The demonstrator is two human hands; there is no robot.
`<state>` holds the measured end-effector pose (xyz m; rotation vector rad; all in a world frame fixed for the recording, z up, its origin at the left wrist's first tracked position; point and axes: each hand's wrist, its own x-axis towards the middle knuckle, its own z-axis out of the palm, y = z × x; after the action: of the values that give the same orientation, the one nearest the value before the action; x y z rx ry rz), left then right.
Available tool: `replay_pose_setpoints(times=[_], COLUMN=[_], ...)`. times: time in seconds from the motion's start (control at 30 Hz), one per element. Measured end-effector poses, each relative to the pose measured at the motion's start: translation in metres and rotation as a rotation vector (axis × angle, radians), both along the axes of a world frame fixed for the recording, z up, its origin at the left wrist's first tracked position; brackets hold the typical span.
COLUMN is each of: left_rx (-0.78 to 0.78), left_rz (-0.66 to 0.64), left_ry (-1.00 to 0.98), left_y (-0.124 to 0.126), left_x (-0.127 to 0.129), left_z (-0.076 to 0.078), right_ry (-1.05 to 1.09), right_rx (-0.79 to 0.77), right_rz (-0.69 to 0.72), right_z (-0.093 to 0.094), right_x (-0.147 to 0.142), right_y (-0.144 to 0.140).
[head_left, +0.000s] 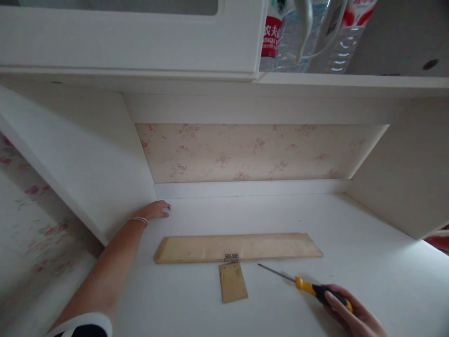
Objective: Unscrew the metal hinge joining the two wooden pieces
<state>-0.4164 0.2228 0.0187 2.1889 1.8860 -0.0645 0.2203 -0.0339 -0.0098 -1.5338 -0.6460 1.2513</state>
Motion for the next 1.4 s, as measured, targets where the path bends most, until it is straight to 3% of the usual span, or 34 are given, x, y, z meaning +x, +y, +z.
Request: replay_pose_setpoints(times=[0.17, 0.5, 0.73, 0.9, 1.17, 1.3, 1.4], left_rx=[0.057, 0.101, 0.002, -0.02, -0.01, 0.048, 0.122], left_rz=[0.071, 0.272, 0.479, 0.543, 0.597, 0.596, 0.558], left_ry=[0.015, 0.041, -0.002, -0.048, -0.044, -0.042, -0.045], left_y=[-0.014, -0.059, -0.073, -0.077, -0.083, -0.1, -0.121], left_x=[0.0, 0.018, 0.038, 0.049, 0.057, 0.059, 0.072], left_z=[0.001, 0.006, 0.003, 0.006, 0.016, 0.026, 0.031], right_ry=[0.014, -0.004, -0.026, -0.027, 0.129, 0.25, 0.317], right_rx=[0.01, -0.015, 0.058, 0.09, 0.125, 0.122, 0.205], right_rz=[-0.003, 0.02, 0.043, 0.051, -0.033, -0.166, -0.264], right_z=[-0.009, -0.004, -0.008, -0.006, -0.011, -0.015, -0.007], right_x=[0.006, 0.004, 0.006, 0.007, 0.015, 0.024, 0.022], right_y=[0.0, -0.001, -0.003, -0.005, -0.007, -0.005, 0.005])
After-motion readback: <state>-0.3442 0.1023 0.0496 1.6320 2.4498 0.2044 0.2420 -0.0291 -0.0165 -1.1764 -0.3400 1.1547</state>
